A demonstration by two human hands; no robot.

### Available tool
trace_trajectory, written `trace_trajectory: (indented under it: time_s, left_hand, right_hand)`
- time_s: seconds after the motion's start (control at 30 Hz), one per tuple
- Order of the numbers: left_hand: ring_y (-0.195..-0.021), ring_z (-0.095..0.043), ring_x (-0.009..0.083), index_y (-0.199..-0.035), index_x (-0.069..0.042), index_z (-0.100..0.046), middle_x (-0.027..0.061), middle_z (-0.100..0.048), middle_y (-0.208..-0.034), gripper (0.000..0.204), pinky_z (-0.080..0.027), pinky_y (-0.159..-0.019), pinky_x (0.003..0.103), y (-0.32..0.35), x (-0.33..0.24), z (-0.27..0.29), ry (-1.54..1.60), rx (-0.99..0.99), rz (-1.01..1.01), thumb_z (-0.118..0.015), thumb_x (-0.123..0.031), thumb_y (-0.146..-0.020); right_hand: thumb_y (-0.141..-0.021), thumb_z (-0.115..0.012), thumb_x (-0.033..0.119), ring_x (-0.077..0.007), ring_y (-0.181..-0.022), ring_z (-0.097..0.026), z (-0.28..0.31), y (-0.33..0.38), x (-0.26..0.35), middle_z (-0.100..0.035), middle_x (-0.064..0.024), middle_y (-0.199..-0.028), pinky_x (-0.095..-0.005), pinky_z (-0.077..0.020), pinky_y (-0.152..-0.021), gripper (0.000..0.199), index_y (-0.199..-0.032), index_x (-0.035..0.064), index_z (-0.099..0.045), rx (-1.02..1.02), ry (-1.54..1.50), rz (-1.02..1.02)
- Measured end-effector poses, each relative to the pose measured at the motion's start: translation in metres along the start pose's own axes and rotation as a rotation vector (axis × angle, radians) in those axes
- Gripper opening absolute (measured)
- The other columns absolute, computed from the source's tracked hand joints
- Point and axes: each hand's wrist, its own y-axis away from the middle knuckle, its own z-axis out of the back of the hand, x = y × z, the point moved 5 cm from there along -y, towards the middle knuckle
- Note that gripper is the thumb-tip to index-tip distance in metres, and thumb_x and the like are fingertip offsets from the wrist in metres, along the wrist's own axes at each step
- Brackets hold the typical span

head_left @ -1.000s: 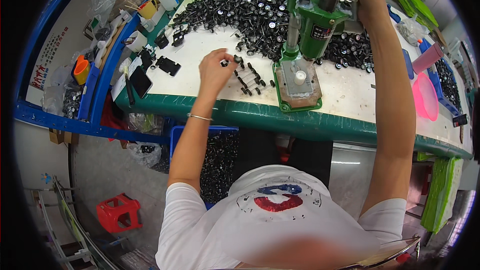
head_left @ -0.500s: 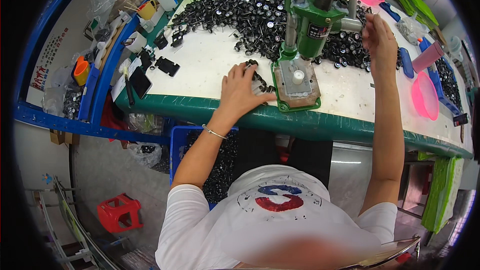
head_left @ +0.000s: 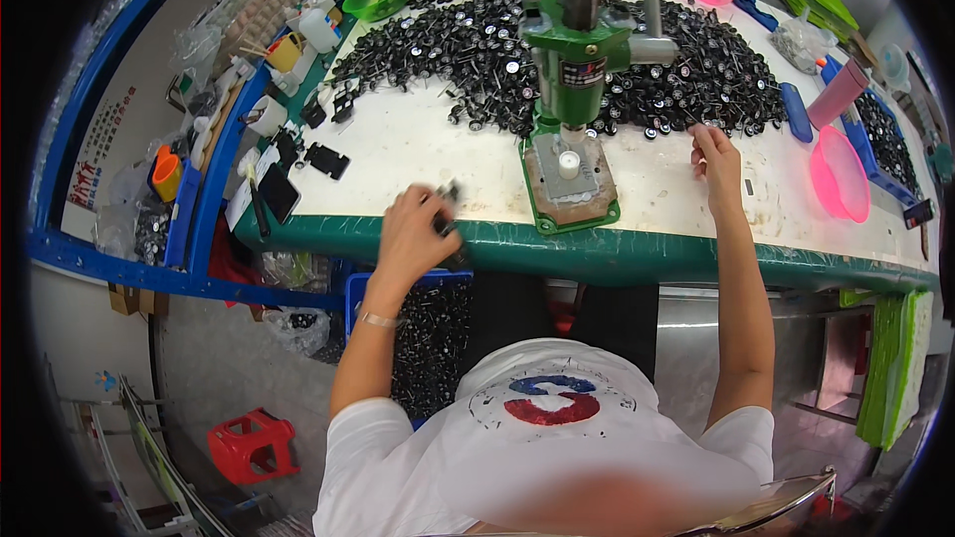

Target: The person assembles small black plastic components using a manual press machine.

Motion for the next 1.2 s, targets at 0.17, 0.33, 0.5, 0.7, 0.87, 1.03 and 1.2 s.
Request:
trace_trajectory:
  time_s: [0.17,0.33,0.5,0.7,0.87,1.03,1.2]
  left_hand:
    - [-0.108,-0.051,0.0289,-0.088,-0.012,-0.062,0.0063,-0.056,-0.104,0.030,-0.028,-0.108,0.048,0.080,0.029,0.045,-0.190,0.183,0.099,-0.073,-0.008,-0.060]
    - [-0.094,-0.059,0.0277,-0.088,-0.010,-0.068,0.0072,-0.067,-0.091,0.025,-0.031,-0.108,0.045,0.107,0.066,0.046,-0.261,0.420,0.339,-0.078,-0.021,-0.067]
    - [-0.096,-0.064,0.0217,-0.096,-0.004,-0.068,0.0092,-0.069,-0.095,0.020,-0.046,-0.091,0.031,0.024,0.018,0.035,0.489,0.209,0.240,-0.072,-0.013,-0.079]
    - [-0.097,-0.061,0.0233,-0.101,-0.004,-0.067,0.0092,-0.065,-0.102,0.023,-0.048,-0.085,0.032,-0.079,0.012,-0.007,0.415,-0.192,-0.048,-0.070,-0.011,-0.079]
    - [-0.089,-0.060,0.0214,-0.097,-0.006,-0.069,0.0068,-0.063,-0.096,0.022,-0.049,-0.077,0.033,-0.120,0.033,-0.054,0.296,-0.122,0.077,-0.071,-0.016,-0.078]
    - [-0.078,-0.060,0.0183,-0.091,-0.005,-0.070,0.0054,-0.062,-0.090,0.021,-0.048,-0.070,0.032,-0.127,0.023,-0.061,0.326,-0.163,0.128,-0.074,-0.021,-0.078]
    - [-0.067,-0.057,0.0146,-0.088,-0.003,-0.068,0.0050,-0.061,-0.086,0.019,-0.047,-0.064,0.027,-0.124,0.026,-0.063,0.501,-0.205,0.193,-0.073,-0.020,-0.079]
  right_hand:
    - [-0.092,-0.062,0.026,-0.0033,-0.051,-0.044,0.019,-0.002,-0.016,-0.052,0.0040,-0.065,-0.0194,-0.0330,-0.046,0.021,-0.092,0.0059,-0.067,-0.009,-0.001,0.015]
    - [-0.092,-0.062,0.025,-0.0030,-0.050,-0.043,0.010,-0.001,-0.013,-0.052,0.0042,-0.062,-0.0199,-0.0317,-0.045,0.020,-0.091,0.0050,-0.067,-0.013,0.069,0.085]
    - [-0.092,-0.062,0.024,-0.0038,-0.051,-0.046,0.017,0.003,-0.019,-0.054,0.0030,-0.061,-0.0204,-0.0336,-0.045,0.021,-0.088,0.0031,-0.066,-0.049,0.127,0.169]
    - [-0.090,-0.065,0.022,-0.0062,-0.059,-0.052,0.033,0.000,-0.020,-0.059,-0.0003,-0.070,-0.0222,-0.0414,-0.053,0.020,-0.091,0.0025,-0.065,-0.234,0.057,0.196]
    - [-0.086,-0.065,0.017,-0.0174,-0.083,-0.057,0.060,-0.006,-0.012,-0.062,-0.0081,-0.095,-0.0308,-0.0468,-0.073,0.018,-0.098,0.0039,-0.065,-0.385,0.451,0.443]
    - [-0.083,-0.063,0.013,-0.0281,-0.096,-0.056,0.070,-0.033,-0.010,-0.059,-0.0118,-0.104,-0.0373,-0.0455,-0.085,0.022,-0.103,0.0055,-0.064,-0.448,0.805,0.711]
    - [-0.084,-0.062,0.012,-0.0300,-0.095,-0.056,0.054,-0.058,-0.022,-0.057,-0.0129,-0.102,-0.0387,-0.0461,-0.084,0.017,-0.099,0.0052,-0.065,-0.392,0.674,0.442]
